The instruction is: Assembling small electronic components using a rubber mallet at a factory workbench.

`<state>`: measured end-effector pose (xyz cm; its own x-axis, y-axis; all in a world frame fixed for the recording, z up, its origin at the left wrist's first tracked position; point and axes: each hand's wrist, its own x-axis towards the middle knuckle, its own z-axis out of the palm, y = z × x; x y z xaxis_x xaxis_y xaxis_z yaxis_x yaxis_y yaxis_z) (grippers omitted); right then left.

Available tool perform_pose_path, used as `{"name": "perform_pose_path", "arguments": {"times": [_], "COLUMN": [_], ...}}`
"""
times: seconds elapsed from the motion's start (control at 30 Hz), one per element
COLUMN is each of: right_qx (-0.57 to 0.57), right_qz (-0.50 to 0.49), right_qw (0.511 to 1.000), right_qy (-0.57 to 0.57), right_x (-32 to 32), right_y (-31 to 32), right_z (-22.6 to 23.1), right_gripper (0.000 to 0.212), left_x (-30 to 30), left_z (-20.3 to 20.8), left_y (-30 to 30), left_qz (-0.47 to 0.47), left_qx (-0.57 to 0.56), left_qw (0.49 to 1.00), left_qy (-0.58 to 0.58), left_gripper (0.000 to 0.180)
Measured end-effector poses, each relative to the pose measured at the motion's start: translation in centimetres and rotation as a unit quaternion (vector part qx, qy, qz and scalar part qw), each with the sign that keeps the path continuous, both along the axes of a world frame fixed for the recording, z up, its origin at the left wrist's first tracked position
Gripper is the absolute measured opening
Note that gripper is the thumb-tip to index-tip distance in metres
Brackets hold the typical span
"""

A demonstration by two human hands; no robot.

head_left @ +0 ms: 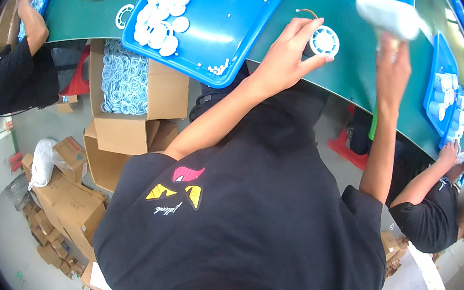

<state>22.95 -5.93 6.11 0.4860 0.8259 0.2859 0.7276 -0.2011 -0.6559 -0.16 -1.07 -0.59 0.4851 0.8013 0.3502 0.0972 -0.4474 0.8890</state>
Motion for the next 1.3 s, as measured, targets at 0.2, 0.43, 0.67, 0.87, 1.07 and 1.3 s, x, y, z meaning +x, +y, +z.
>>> {"name": "perform_pose_path", "arguments": {"times": [0.2, 0.43, 0.67, 0.87, 1.07, 1.3], "right_qx": [-0.081, -0.119, -0.101, 0.022, 0.124, 0.045], "right_qz": [0.168, 0.141, -0.004, 0.089, 0.199, 0.313], "right_qw": [0.982, 0.982, 0.976, 0.996, 0.952, 0.927], "right_qy": [-0.013, -0.028, 0.192, 0.016, -0.195, -0.2], "right_x": [-2.9, -2.9, -3.7, -4.5, -2.9, -4.7], "right_y": [-1.9, -2.9, -7.0, -10.0, -10.9, -7.9], "right_z": [4.9, 5.9, 2.6, -1.5, -2.1, 5.0], "right_gripper": [0.038, 0.039, 0.038, 0.03, 0.032, 0.043], "left_x": [1.0, 1.2, 0.3, 0.1, -0.1, 0.1], "left_z": [-0.5, -1.2, -1.2, -1.4, -1.3, -1.8], "left_y": [-1.0, -0.6, 0.5, 0.7, 1.4, 2.0], "left_qz": [0.03, 0.029, -0.008, 0.011, -0.002, -0.008], "left_qx": [0.005, 0.065, 0.121, 0.116, 0.153, 0.071], "left_qw": [0.999, 0.997, 0.99, 0.991, 0.986, 0.996], "left_qy": [0.039, 0.035, 0.074, 0.058, 0.07, 0.054], "left_gripper": [0.08, 0.087, 0.089, 0.086, 0.084, 0.082]}}
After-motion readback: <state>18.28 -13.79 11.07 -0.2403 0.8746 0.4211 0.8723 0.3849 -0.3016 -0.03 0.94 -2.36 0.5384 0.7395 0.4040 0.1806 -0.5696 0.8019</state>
